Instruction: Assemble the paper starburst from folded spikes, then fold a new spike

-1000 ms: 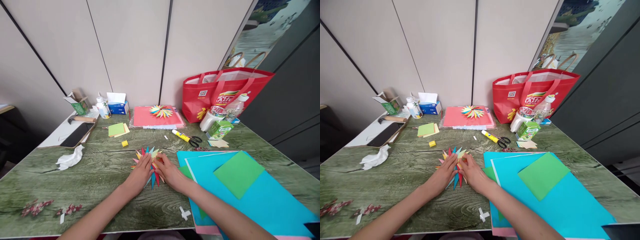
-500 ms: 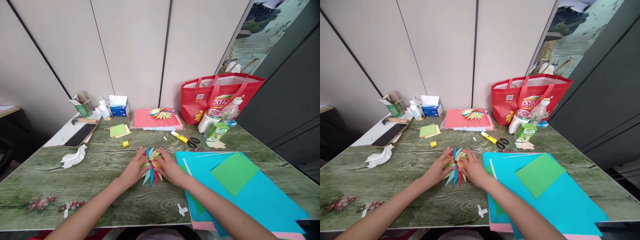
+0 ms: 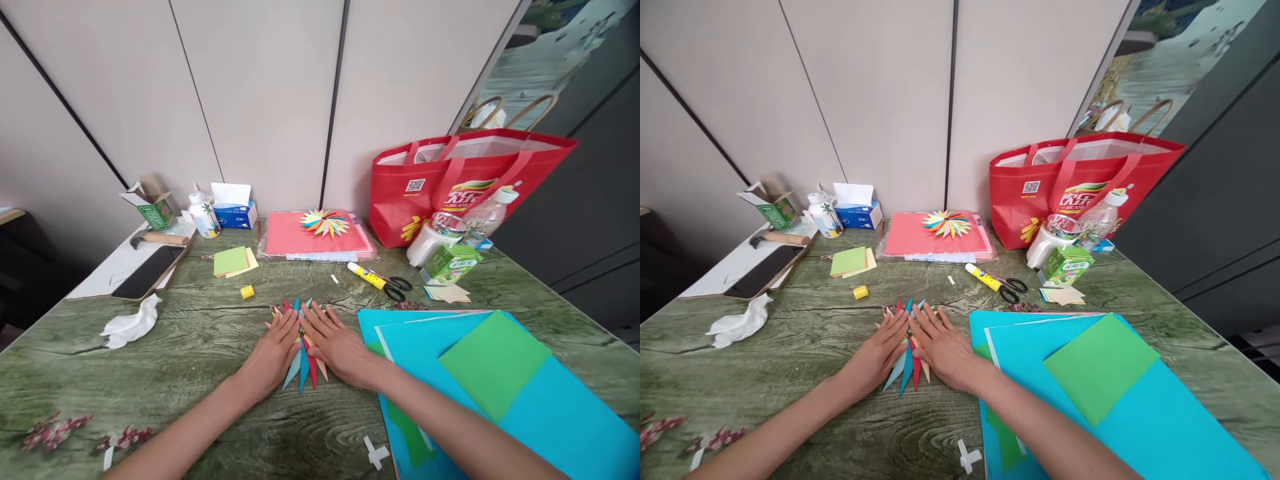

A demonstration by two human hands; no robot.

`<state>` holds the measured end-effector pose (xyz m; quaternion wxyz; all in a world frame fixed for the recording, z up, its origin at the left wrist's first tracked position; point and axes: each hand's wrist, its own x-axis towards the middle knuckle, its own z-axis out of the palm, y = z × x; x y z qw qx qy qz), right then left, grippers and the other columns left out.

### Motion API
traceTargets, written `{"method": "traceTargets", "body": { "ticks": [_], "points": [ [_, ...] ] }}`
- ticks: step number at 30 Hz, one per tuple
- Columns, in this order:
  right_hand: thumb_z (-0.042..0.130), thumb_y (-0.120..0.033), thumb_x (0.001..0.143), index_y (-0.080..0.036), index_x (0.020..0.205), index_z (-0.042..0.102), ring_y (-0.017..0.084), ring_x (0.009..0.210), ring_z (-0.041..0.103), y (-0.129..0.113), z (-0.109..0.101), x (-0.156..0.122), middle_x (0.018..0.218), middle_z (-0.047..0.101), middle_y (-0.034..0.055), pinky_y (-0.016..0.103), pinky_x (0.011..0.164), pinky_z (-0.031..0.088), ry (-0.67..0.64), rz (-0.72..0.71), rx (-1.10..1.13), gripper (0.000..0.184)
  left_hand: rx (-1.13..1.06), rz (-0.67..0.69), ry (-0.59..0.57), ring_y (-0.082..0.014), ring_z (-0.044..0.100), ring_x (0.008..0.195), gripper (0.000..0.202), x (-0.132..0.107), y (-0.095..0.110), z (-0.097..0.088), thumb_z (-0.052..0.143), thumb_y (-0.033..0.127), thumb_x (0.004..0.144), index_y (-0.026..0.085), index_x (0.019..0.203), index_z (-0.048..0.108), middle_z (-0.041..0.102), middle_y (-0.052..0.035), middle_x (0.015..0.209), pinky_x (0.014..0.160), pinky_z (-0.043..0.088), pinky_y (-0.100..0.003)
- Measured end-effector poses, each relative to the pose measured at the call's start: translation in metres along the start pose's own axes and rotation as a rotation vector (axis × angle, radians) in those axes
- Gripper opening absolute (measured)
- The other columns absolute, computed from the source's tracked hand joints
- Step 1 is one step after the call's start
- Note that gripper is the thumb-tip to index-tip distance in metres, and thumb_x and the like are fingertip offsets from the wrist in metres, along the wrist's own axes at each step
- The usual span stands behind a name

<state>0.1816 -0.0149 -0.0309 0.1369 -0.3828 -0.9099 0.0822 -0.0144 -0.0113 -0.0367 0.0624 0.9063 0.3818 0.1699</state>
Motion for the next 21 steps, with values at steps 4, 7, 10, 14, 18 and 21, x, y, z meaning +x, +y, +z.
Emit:
{"method": "traceTargets", "body": {
  "ticks": [4, 7, 10, 14, 18, 21],
  "points": [
    [0.033, -0.035, 0.09, -0.019, 0.138, 0.016, 0.022, 0.134, 0.007, 0.0, 0.002, 0.003, 0.144, 0.017, 0.0064, 0.048, 0.107, 0.019, -0.002, 0.029, 0.0, 0.054, 0.012, 0.008, -0.002, -0.0208, 0.026, 0.128, 0.043, 0.0, 0.0, 0.002, 0.035, 0.02, 0.088, 0.011, 0.13, 0.033, 0.038, -0.0166, 0.135, 0.103, 0.031, -0.045],
    [0.033, -0.038, 0.09, -0.019, 0.138, 0.016, 0.022, 0.134, 0.008, -0.001, 0.004, 0.006, 0.144, 0.018, 0.0035, 0.046, 0.108, 0.019, -0.027, 0.076, 0.01, 0.055, 0.016, 0.015, 0.006, -0.0216, 0.027, 0.128, 0.042, 0.001, -0.001, 0.004, 0.035, 0.02, 0.088, 0.009, 0.128, 0.036, 0.039, -0.018, 0.134, 0.102, 0.031, -0.045],
    [0.036, -0.038, 0.089, -0.019, 0.138, 0.016, 0.022, 0.133, 0.009, -0.004, 0.004, 0.008, 0.144, 0.018, 0.0022, 0.045, 0.108, 0.019, -0.041, 0.131, 0.02, 0.056, 0.014, 0.025, 0.009, -0.0224, 0.028, 0.128, 0.041, 0.002, -0.001, 0.003, 0.035, 0.021, 0.088, 0.008, 0.127, 0.038, 0.04, -0.0185, 0.133, 0.103, 0.031, -0.046],
    [0.037, -0.038, 0.088, -0.02, 0.138, 0.017, 0.022, 0.133, 0.01, -0.009, 0.001, 0.008, 0.144, 0.019, 0.0031, 0.046, 0.107, 0.02, -0.041, 0.153, 0.03, 0.057, -0.003, 0.046, -0.041, -0.0218, 0.029, 0.127, 0.042, 0.004, -0.002, -0.008, 0.036, 0.023, 0.088, 0.009, 0.128, 0.037, 0.04, -0.0167, 0.134, 0.102, 0.032, -0.044],
    [0.031, -0.041, 0.09, -0.019, 0.137, 0.021, 0.023, 0.133, 0.009, -0.012, -0.005, 0.005, 0.144, 0.021, 0.0057, 0.047, 0.106, 0.021, -0.029, 0.13, 0.035, 0.053, -0.012, 0.088, -0.021, -0.0203, 0.021, 0.13, 0.043, 0.002, -0.006, -0.028, 0.034, 0.026, 0.09, 0.015, 0.131, 0.033, 0.035, -0.0125, 0.138, 0.105, 0.025, -0.048],
    [0.027, -0.039, 0.091, -0.019, 0.138, 0.02, 0.022, 0.134, 0.007, -0.01, -0.011, 0.001, 0.143, 0.022, 0.0063, 0.047, 0.106, 0.02, 0.012, 0.077, 0.044, 0.052, 0.005, 0.073, 0.048, -0.0194, 0.019, 0.131, 0.047, -0.006, -0.011, -0.043, 0.035, 0.026, 0.089, 0.017, 0.135, 0.025, 0.032, -0.0126, 0.14, 0.105, 0.023, -0.048]
  ]
}}
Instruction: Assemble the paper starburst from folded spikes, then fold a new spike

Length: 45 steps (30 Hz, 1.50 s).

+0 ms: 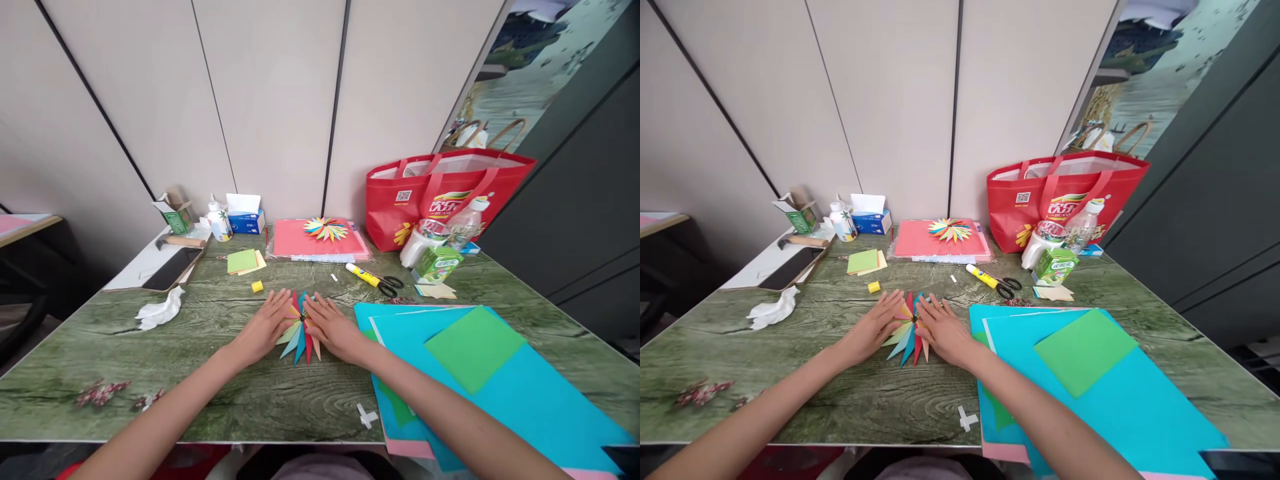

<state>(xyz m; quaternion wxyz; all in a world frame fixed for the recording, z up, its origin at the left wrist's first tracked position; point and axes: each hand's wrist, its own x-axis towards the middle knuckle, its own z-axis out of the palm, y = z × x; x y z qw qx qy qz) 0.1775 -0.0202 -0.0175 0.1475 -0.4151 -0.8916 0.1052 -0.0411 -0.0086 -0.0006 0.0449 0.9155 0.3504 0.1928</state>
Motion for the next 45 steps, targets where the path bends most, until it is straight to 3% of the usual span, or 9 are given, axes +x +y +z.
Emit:
{"method": "traceTargets", "body": {
  "ticks": [4, 10, 17, 26, 30, 35, 40, 43, 45],
  "points": [
    [0.028, -0.035, 0.091, -0.016, 0.139, 0.014, 0.021, 0.134, 0.004, 0.008, -0.009, -0.001, 0.144, 0.019, 0.0089, 0.046, 0.107, 0.021, 0.032, -0.138, 0.0, 0.053, 0.054, 0.026, -0.057, -0.0189, 0.02, 0.131, 0.051, -0.013, 0.0, -0.008, 0.036, 0.024, 0.089, 0.016, 0.136, 0.019, 0.031, -0.0127, 0.14, 0.106, 0.024, -0.046],
    [0.034, -0.038, 0.089, -0.009, 0.138, 0.011, 0.021, 0.134, 0.004, 0.011, -0.006, 0.009, 0.145, 0.012, 0.0139, 0.04, 0.108, 0.02, -0.072, -0.215, -0.012, 0.061, 0.164, 0.046, -0.126, -0.0243, 0.015, 0.131, 0.058, -0.018, 0.01, 0.011, 0.041, 0.032, 0.087, 0.007, 0.135, 0.021, 0.028, -0.0196, 0.139, 0.104, 0.027, -0.044],
    [0.029, -0.041, 0.09, -0.01, 0.137, 0.021, 0.02, 0.133, 0.009, 0.011, 0.011, 0.015, 0.143, 0.019, 0.0124, 0.04, 0.108, 0.019, -0.086, -0.185, 0.027, 0.056, 0.179, 0.071, -0.131, -0.0239, 0.019, 0.13, 0.054, -0.014, 0.01, 0.021, 0.038, 0.031, 0.088, 0.007, 0.134, 0.025, 0.034, -0.0194, 0.137, 0.102, 0.033, -0.041],
    [0.042, -0.042, 0.085, -0.016, 0.136, 0.025, 0.019, 0.132, 0.02, 0.014, 0.029, 0.019, 0.14, 0.03, 0.0105, 0.042, 0.107, 0.023, 0.024, -0.088, 0.151, 0.06, 0.195, 0.064, -0.131, -0.0259, 0.021, 0.129, 0.05, -0.009, 0.009, 0.029, 0.035, 0.031, 0.089, 0.002, 0.13, 0.031, 0.035, -0.0224, 0.135, 0.102, 0.033, -0.043],
    [0.047, -0.041, 0.083, -0.014, 0.134, 0.031, 0.021, 0.13, 0.024, 0.009, 0.024, 0.02, 0.138, 0.034, 0.0118, 0.042, 0.105, 0.026, 0.022, -0.015, 0.16, 0.059, 0.199, 0.081, -0.146, -0.0248, 0.025, 0.128, 0.05, -0.006, 0.007, 0.023, 0.036, 0.033, 0.088, 0.005, 0.129, 0.033, 0.038, -0.0208, 0.134, 0.102, 0.031, -0.043],
    [0.044, -0.041, 0.084, -0.013, 0.13, 0.037, 0.027, 0.125, 0.033, -0.012, 0.011, 0.019, 0.135, 0.038, 0.0138, 0.044, 0.1, 0.032, 0.007, 0.064, 0.041, 0.054, 0.312, 0.013, -0.059, -0.0308, 0.027, 0.127, 0.044, -0.005, 0.004, -0.002, 0.048, 0.038, 0.082, 0.016, 0.12, 0.048, 0.044, -0.0156, 0.131, 0.101, 0.025, -0.055],
    [0.039, -0.033, 0.088, -0.014, 0.124, 0.044, 0.029, 0.122, 0.037, -0.031, -0.004, 0.018, 0.133, 0.038, 0.0173, 0.046, 0.096, 0.036, -0.008, 0.151, -0.066, 0.041, 0.323, -0.108, 0.006, -0.0281, 0.046, 0.115, 0.035, -0.014, 0.009, -0.016, 0.046, 0.033, 0.084, 0.014, 0.112, 0.054, 0.057, -0.0143, 0.117, 0.096, 0.037, -0.048],
    [0.041, -0.018, 0.086, -0.014, 0.121, 0.046, 0.028, 0.125, 0.033, -0.023, -0.013, 0.016, 0.134, 0.038, 0.0172, 0.043, 0.097, 0.036, -0.061, 0.084, -0.092, 0.036, 0.282, -0.111, -0.015, -0.0263, 0.052, 0.109, 0.033, -0.022, 0.015, -0.014, 0.047, 0.035, 0.083, 0.015, 0.108, 0.055, 0.059, -0.013, 0.115, 0.095, 0.039, -0.046],
    [0.043, -0.008, 0.08, -0.012, 0.125, 0.041, 0.027, 0.126, 0.031, -0.014, -0.017, 0.014, 0.135, 0.036, 0.0169, 0.04, 0.098, 0.035, -0.106, 0.013, -0.124, 0.045, 0.265, -0.096, -0.04, -0.0259, 0.051, 0.11, 0.034, -0.026, 0.016, -0.009, 0.048, 0.037, 0.082, 0.015, 0.108, 0.055, 0.058, -0.0131, 0.116, 0.096, 0.038, -0.045]
  ]
}}
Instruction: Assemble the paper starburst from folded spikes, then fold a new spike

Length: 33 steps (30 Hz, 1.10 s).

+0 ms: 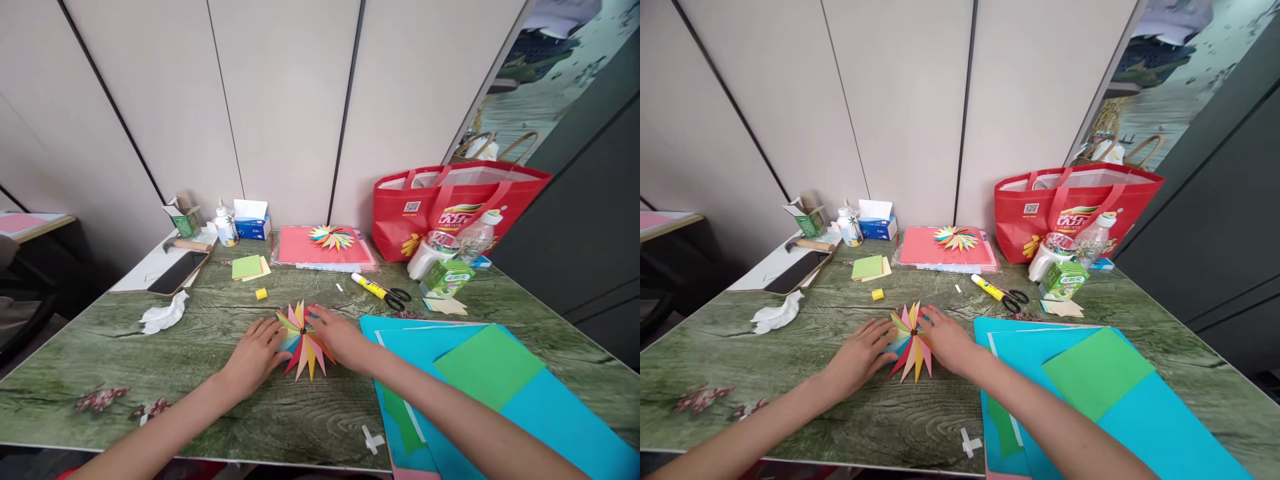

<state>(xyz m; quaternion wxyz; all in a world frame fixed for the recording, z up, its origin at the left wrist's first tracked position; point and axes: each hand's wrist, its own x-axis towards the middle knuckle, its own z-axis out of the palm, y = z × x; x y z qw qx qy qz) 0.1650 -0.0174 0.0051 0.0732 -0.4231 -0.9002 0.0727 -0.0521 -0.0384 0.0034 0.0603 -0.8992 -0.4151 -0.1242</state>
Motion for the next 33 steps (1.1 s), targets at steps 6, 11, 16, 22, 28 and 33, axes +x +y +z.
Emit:
{"method": "traceTargets", "body": {
  "ticks": [6, 11, 16, 22, 28, 33],
  "points": [
    [0.046, -0.016, 0.081, -0.015, 0.113, 0.053, 0.026, 0.109, 0.049, -0.001, -0.01, -0.005, 0.118, 0.053, 0.0151, 0.039, 0.09, 0.041, -0.043, 0.05, -0.084, 0.033, 0.048, 0.083, -0.052, -0.0273, 0.036, 0.124, 0.042, 0.009, -0.017, 0.012, 0.044, 0.036, 0.084, 0.019, 0.122, 0.045, 0.047, -0.0118, 0.13, 0.099, 0.032, -0.05],
    [0.052, -0.027, 0.081, -0.019, 0.113, 0.053, 0.024, 0.103, 0.052, 0.004, -0.022, -0.004, 0.113, 0.056, 0.0106, 0.036, 0.086, 0.044, -0.047, 0.028, 0.013, 0.033, 0.094, 0.007, 0.014, -0.0283, 0.038, 0.122, 0.035, 0.017, -0.017, 0.005, 0.04, 0.027, 0.087, 0.014, 0.118, 0.049, 0.046, -0.0155, 0.129, 0.098, 0.035, -0.047],
    [0.055, -0.036, 0.079, -0.018, 0.121, 0.048, 0.024, 0.114, 0.044, 0.021, -0.014, -0.004, 0.123, 0.049, 0.0108, 0.037, 0.093, 0.04, 0.011, -0.106, 0.1, 0.046, -0.024, 0.001, 0.021, -0.0278, 0.051, 0.111, 0.038, 0.002, 0.014, 0.005, 0.041, 0.038, 0.085, 0.013, 0.111, 0.054, 0.056, -0.0162, 0.119, 0.091, 0.043, -0.043],
    [0.049, -0.032, 0.083, -0.019, 0.111, 0.056, 0.023, 0.106, 0.051, 0.019, -0.014, -0.008, 0.115, 0.056, 0.0097, 0.037, 0.088, 0.043, 0.044, 0.037, 0.103, 0.032, -0.026, -0.005, 0.019, -0.0283, 0.04, 0.121, 0.04, 0.004, 0.001, 0.007, 0.047, 0.037, 0.083, 0.017, 0.117, 0.049, 0.046, -0.0142, 0.13, 0.095, 0.04, -0.045],
    [0.048, -0.034, 0.084, -0.02, 0.117, 0.051, 0.022, 0.116, 0.044, 0.027, -0.008, -0.009, 0.125, 0.049, 0.0097, 0.038, 0.094, 0.041, 0.144, -0.043, 0.193, 0.036, -0.09, -0.022, 0.145, -0.0254, 0.048, 0.114, 0.034, 0.001, 0.0, 0.008, 0.038, 0.031, 0.088, 0.012, 0.114, 0.05, 0.055, -0.0153, 0.119, 0.093, 0.044, -0.042],
    [0.047, -0.042, 0.083, -0.017, 0.136, 0.025, 0.025, 0.132, 0.016, 0.024, 0.01, -0.013, 0.141, 0.027, 0.0127, 0.044, 0.102, 0.031, 0.109, -0.122, 0.17, 0.062, -0.081, 0.075, 0.103, -0.0253, 0.046, 0.117, 0.036, -0.013, 0.02, 0.014, 0.041, 0.033, 0.087, 0.014, 0.115, 0.05, 0.055, -0.0141, 0.12, 0.093, 0.044, -0.042]
  ]
}}
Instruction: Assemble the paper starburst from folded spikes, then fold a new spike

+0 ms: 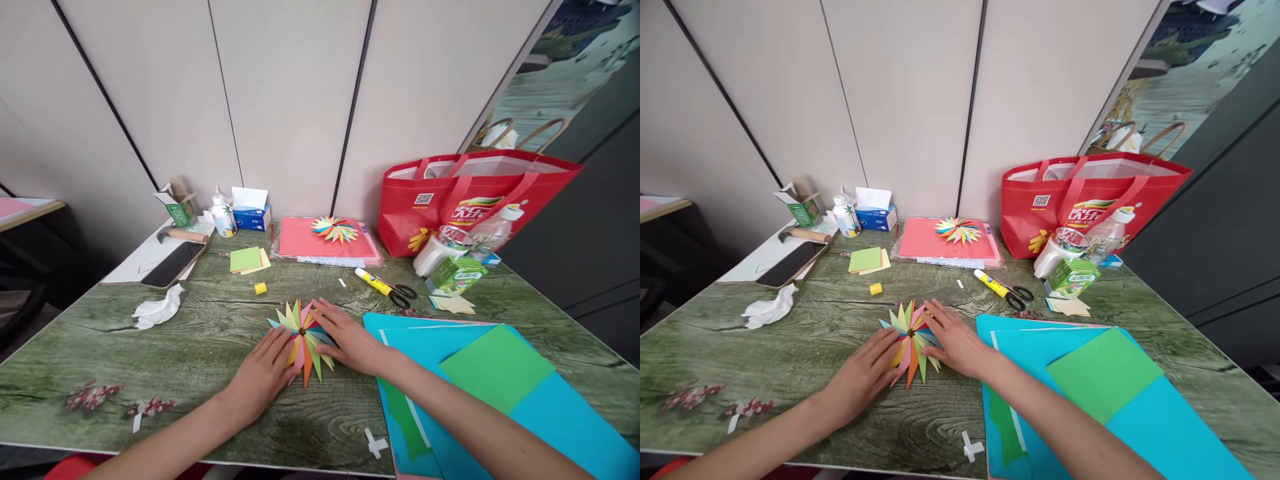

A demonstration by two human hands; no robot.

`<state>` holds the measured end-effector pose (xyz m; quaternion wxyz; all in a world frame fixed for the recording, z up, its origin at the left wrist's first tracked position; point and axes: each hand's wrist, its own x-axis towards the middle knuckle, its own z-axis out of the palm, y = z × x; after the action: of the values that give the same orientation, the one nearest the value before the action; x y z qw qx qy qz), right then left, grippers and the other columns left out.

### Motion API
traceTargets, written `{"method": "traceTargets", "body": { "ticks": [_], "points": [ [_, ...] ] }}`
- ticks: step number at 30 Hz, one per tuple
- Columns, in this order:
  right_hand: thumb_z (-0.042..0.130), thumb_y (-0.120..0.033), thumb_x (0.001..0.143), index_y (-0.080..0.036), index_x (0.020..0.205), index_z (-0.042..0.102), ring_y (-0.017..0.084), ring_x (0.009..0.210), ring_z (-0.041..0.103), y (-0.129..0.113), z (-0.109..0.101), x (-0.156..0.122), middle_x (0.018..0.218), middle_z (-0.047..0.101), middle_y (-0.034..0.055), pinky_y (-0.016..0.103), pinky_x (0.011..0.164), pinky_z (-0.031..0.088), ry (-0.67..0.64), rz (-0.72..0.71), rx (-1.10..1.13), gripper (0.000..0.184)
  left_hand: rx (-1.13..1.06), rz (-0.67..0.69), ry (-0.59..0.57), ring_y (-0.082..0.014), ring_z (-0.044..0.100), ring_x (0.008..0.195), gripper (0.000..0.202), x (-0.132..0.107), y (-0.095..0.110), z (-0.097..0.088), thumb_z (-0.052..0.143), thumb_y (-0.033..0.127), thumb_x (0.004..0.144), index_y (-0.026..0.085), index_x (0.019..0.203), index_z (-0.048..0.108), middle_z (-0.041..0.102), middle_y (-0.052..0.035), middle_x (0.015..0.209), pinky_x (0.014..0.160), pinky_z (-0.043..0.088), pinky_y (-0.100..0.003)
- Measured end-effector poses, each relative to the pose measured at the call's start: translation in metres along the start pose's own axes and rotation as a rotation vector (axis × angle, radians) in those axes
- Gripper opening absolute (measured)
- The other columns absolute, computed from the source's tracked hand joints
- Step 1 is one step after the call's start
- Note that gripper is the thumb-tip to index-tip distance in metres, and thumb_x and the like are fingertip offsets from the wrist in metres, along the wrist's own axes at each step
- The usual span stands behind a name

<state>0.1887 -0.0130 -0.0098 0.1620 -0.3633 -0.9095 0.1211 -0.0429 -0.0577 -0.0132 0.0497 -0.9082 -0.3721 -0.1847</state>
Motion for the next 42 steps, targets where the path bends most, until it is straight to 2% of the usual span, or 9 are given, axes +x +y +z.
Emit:
{"method": "traceTargets", "body": {
  "ticks": [2, 5, 11, 17, 21, 25, 28, 33, 42],
  "points": [
    [0.045, -0.041, 0.084, -0.015, 0.135, 0.027, 0.026, 0.132, 0.017, -0.003, 0.007, -0.002, 0.141, 0.026, 0.0147, 0.044, 0.101, 0.032, -0.004, 0.047, -0.019, 0.06, 0.011, 0.029, -0.026, -0.0259, 0.044, 0.118, 0.039, -0.001, 0.002, 0.001, 0.043, 0.034, 0.086, 0.012, 0.118, 0.047, 0.052, -0.0156, 0.123, 0.094, 0.044, -0.042],
    [0.043, -0.04, 0.085, -0.014, 0.131, 0.035, 0.027, 0.129, 0.025, -0.011, 0.012, -0.003, 0.137, 0.034, 0.0153, 0.045, 0.1, 0.034, 0.023, 0.119, -0.057, 0.053, 0.01, 0.056, -0.051, -0.0249, 0.043, 0.119, 0.038, 0.003, -0.005, 0.001, 0.042, 0.032, 0.086, 0.012, 0.118, 0.048, 0.052, -0.0154, 0.124, 0.095, 0.042, -0.042],
    [0.042, -0.039, 0.086, -0.018, 0.126, 0.042, 0.028, 0.12, 0.038, -0.02, 0.005, -0.006, 0.13, 0.043, 0.0137, 0.048, 0.095, 0.038, 0.038, 0.175, -0.085, 0.045, -0.021, 0.026, -0.085, -0.0241, 0.043, 0.119, 0.031, 0.009, -0.021, -0.005, 0.04, 0.029, 0.088, 0.013, 0.111, 0.053, 0.051, -0.0133, 0.125, 0.097, 0.041, -0.041],
    [0.042, -0.036, 0.086, -0.018, 0.124, 0.044, 0.026, 0.126, 0.032, -0.015, 0.004, -0.011, 0.134, 0.038, 0.0133, 0.046, 0.1, 0.034, 0.087, 0.131, -0.038, 0.042, -0.084, 0.022, -0.117, -0.0226, 0.04, 0.121, 0.033, 0.009, -0.02, -0.003, 0.039, 0.028, 0.088, 0.012, 0.116, 0.049, 0.049, -0.014, 0.127, 0.097, 0.041, -0.039],
    [0.044, -0.035, 0.086, -0.019, 0.131, 0.034, 0.025, 0.13, 0.024, -0.018, 0.004, -0.011, 0.138, 0.033, 0.0119, 0.047, 0.103, 0.03, 0.056, 0.023, -0.019, 0.049, -0.099, 0.036, -0.084, -0.0232, 0.039, 0.122, 0.035, 0.008, -0.02, 0.002, 0.04, 0.028, 0.088, 0.013, 0.118, 0.047, 0.048, -0.015, 0.128, 0.097, 0.041, -0.04],
    [0.043, -0.037, 0.086, -0.016, 0.136, 0.024, 0.024, 0.131, 0.02, -0.024, 0.005, -0.006, 0.139, 0.033, 0.012, 0.047, 0.105, 0.026, 0.047, -0.012, -0.021, 0.057, -0.14, 0.022, -0.032, -0.0239, 0.038, 0.122, 0.036, 0.006, -0.023, 0.007, 0.042, 0.028, 0.086, 0.013, 0.118, 0.045, 0.048, -0.0154, 0.126, 0.097, 0.041, -0.041],
    [0.042, -0.036, 0.086, -0.015, 0.136, 0.025, 0.024, 0.131, 0.02, -0.026, 0.007, -0.001, 0.138, 0.035, 0.0115, 0.046, 0.106, 0.026, 0.048, -0.016, -0.022, 0.056, -0.155, -0.004, 0.008, -0.0252, 0.039, 0.122, 0.038, 0.006, -0.025, 0.011, 0.045, 0.028, 0.085, 0.012, 0.12, 0.044, 0.047, -0.0164, 0.127, 0.097, 0.041, -0.042],
    [0.045, -0.037, 0.085, -0.017, 0.134, 0.028, 0.023, 0.129, 0.026, -0.024, 0.014, 0.001, 0.135, 0.039, 0.0107, 0.044, 0.105, 0.03, 0.042, -0.025, 0.002, 0.056, -0.164, -0.018, -0.047, -0.0251, 0.041, 0.12, 0.039, 0.009, -0.024, 0.013, 0.046, 0.029, 0.084, 0.013, 0.12, 0.044, 0.048, -0.0151, 0.126, 0.097, 0.04, -0.043],
    [0.05, -0.033, 0.082, -0.018, 0.128, 0.038, 0.024, 0.125, 0.033, -0.026, 0.02, 0.0, 0.13, 0.042, 0.0117, 0.046, 0.104, 0.03, 0.086, 0.029, 0.009, 0.049, -0.169, -0.013, -0.059, -0.0253, 0.044, 0.117, 0.04, 0.013, -0.023, 0.014, 0.047, 0.032, 0.083, 0.012, 0.118, 0.045, 0.051, -0.015, 0.122, 0.097, 0.04, -0.043]
  ]
}}
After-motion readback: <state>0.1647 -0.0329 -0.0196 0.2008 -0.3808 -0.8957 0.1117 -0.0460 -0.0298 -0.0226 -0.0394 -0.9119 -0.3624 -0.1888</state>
